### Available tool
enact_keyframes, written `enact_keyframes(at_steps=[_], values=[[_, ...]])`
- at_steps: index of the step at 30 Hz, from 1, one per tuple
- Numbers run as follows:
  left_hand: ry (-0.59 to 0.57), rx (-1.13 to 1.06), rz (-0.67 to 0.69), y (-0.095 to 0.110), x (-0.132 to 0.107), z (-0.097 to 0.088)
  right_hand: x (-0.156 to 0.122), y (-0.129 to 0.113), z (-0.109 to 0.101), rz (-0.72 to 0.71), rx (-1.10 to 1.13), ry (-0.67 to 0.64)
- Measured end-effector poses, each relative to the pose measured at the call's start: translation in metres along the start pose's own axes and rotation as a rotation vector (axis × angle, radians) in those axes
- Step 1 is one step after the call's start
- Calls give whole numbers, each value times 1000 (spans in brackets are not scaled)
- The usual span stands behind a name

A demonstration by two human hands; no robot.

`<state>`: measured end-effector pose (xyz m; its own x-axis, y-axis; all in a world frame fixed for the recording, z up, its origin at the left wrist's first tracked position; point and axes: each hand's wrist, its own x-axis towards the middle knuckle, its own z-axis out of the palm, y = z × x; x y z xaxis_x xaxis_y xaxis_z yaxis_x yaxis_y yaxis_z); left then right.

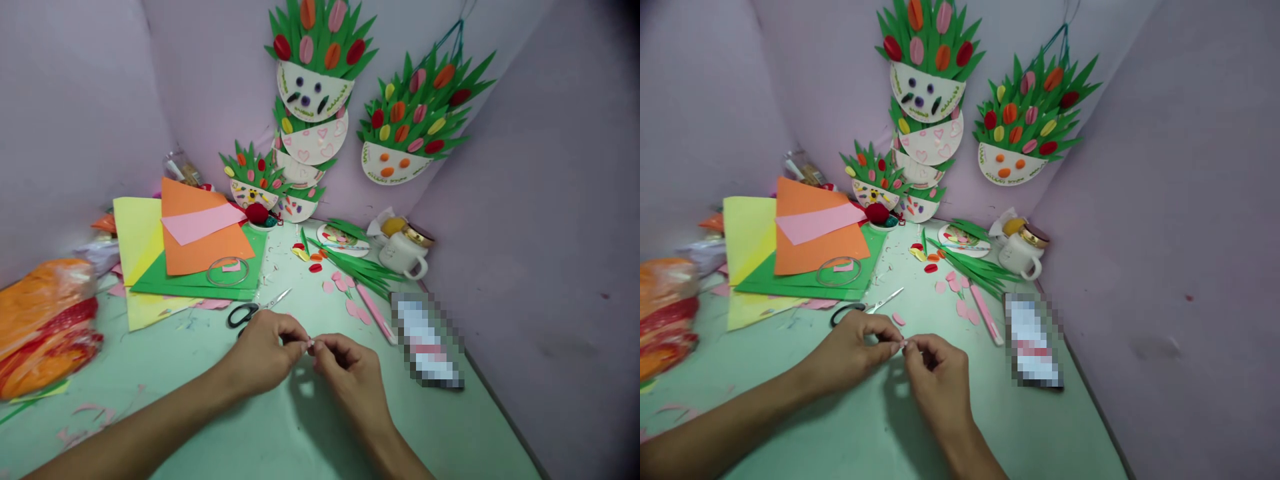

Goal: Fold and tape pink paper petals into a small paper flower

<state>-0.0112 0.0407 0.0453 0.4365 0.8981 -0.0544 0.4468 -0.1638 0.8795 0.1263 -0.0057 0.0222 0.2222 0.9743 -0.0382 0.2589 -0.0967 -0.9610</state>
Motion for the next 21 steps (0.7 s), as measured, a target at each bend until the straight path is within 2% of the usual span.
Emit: enact_keyframes(at_steps=[3,8,13,16,18,20,21], values=[[-29,-100,-37,0,3,-2,2,-3,0,71,71,-12],[-53,-239,-140,1,6,-6,3,-6,-4,103,156,13],[-24,-265,-194,4,7,-10,6,-12,-10,127,215,66],[-5,-252,-187,3,8,-13,7,-17,-19,90,161,81],[24,-215,-171,2,9,-15,3,-18,-29,17,69,-62],[54,-169,-153,0,10,-16,-5,-14,-40,-30,-66,-424],[60,-151,-146,-1,10,-16,-10,-10,-45,-5,-118,-588]])
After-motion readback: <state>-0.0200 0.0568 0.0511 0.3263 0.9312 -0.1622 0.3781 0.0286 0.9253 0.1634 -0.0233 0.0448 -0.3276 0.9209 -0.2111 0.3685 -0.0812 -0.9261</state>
